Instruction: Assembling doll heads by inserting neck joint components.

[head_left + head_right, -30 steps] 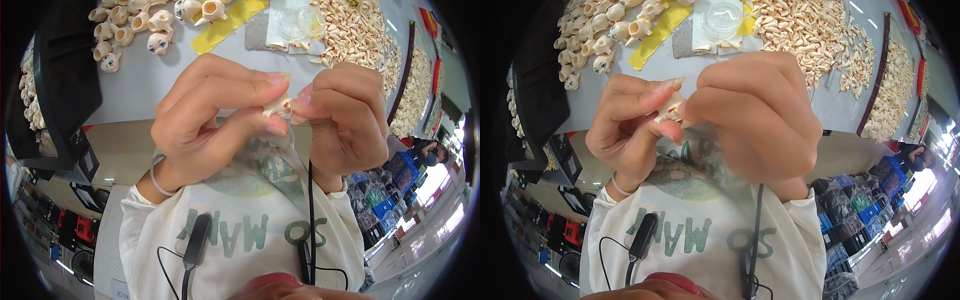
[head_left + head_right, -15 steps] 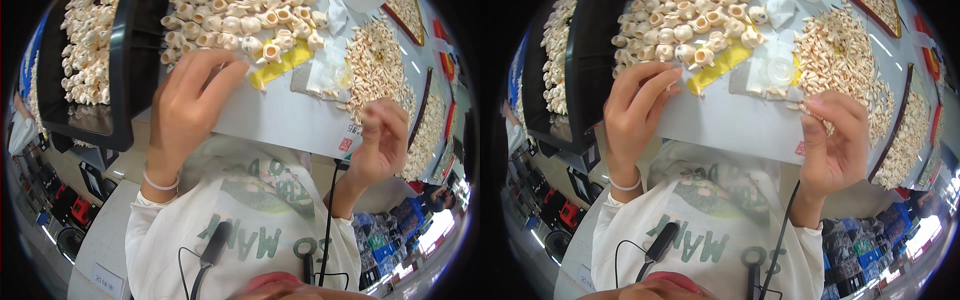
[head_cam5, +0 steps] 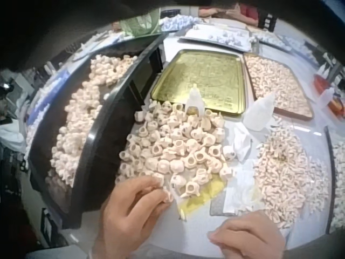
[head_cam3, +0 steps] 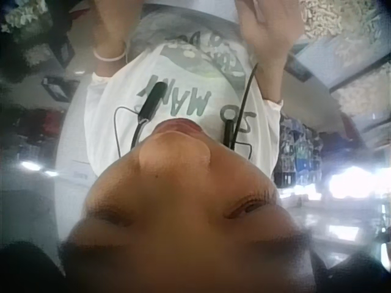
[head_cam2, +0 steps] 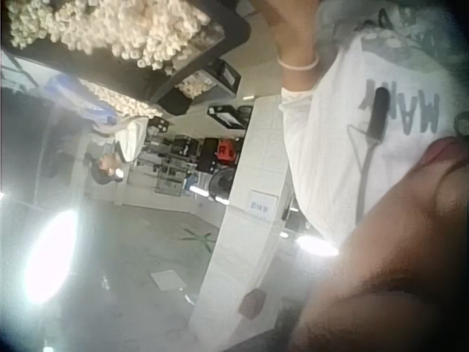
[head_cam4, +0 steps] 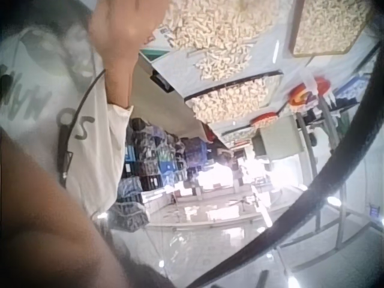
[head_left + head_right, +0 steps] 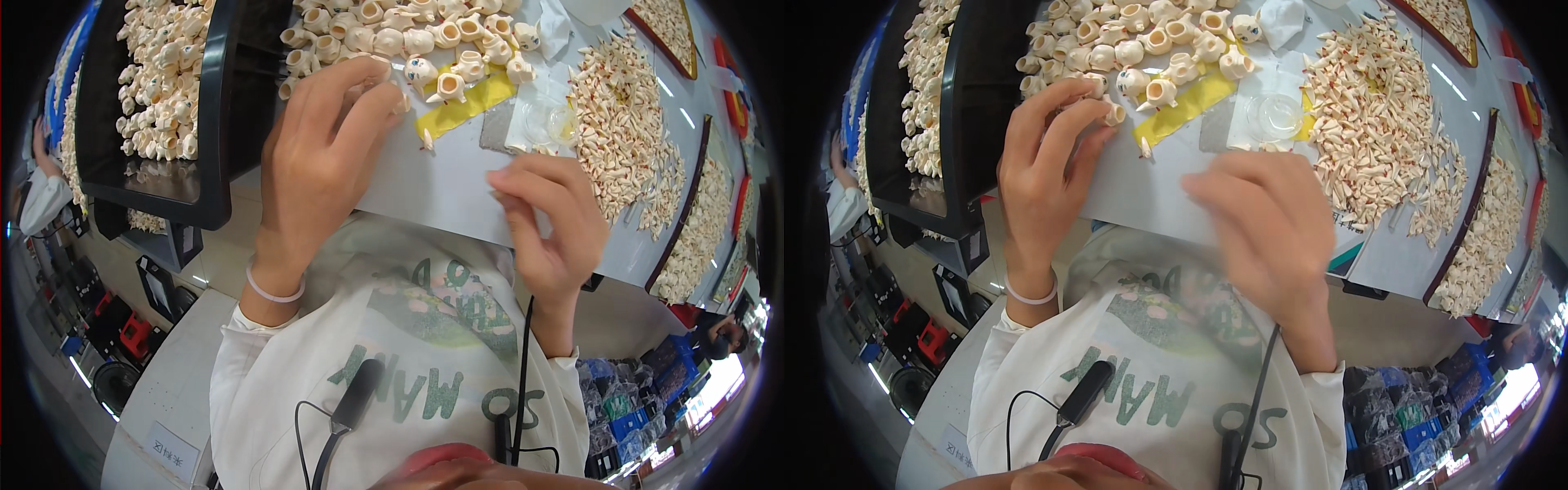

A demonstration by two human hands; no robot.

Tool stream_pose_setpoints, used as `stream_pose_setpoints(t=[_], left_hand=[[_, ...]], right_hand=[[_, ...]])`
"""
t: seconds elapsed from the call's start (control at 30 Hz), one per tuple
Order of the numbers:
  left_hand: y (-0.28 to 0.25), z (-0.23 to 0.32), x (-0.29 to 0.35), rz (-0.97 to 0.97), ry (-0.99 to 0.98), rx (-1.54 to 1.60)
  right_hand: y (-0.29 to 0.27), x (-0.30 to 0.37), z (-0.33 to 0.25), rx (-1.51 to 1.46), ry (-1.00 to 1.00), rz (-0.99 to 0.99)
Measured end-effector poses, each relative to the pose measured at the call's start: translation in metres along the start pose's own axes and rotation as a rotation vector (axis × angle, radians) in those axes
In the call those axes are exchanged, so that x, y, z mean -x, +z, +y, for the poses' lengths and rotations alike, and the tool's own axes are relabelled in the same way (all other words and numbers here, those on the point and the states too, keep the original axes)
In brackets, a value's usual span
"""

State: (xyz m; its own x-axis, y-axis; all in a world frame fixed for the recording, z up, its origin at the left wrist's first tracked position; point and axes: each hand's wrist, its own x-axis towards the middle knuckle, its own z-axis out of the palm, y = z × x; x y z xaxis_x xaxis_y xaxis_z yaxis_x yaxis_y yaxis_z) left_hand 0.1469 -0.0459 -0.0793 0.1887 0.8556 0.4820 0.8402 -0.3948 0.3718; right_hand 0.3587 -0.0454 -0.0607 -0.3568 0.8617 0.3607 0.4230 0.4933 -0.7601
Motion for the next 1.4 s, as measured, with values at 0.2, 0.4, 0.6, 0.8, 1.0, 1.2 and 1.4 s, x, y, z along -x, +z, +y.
stream_pose_setpoints(t=[0.2, 0.4, 0.6, 0.8, 1.0, 1.2, 1.4], left_hand=[[0.002, 0.002, 0.004, -0.004, 0.000, -0.033], [0.003, 0.000, 0.009, -0.010, -0.007, -0.064], [0.001, -0.007, 0.012, 0.000, 0.035, -0.025], [0.006, -0.011, 0.013, 0.123, 0.088, 0.041], [0.000, -0.006, 0.025, 0.246, 0.084, 0.392], [-0.014, 0.004, 0.031, 0.240, 0.018, 0.681], [-0.023, 0.002, 0.035, 0.090, -0.021, 0.941]], right_hand=[[0.029, -0.014, -0.004, 0.049, -0.108, -0.037], [0.038, -0.026, -0.019, 0.283, 0.030, -0.150], [0.045, -0.033, -0.026, 0.488, 0.126, -0.220], [0.046, -0.043, -0.038, 0.623, 0.153, -0.290], [0.047, -0.043, -0.036, 0.668, 0.122, -0.322], [0.037, -0.030, -0.030, 0.486, 0.164, -0.278], [0.026, -0.028, -0.033, 0.381, 0.314, -0.196]])
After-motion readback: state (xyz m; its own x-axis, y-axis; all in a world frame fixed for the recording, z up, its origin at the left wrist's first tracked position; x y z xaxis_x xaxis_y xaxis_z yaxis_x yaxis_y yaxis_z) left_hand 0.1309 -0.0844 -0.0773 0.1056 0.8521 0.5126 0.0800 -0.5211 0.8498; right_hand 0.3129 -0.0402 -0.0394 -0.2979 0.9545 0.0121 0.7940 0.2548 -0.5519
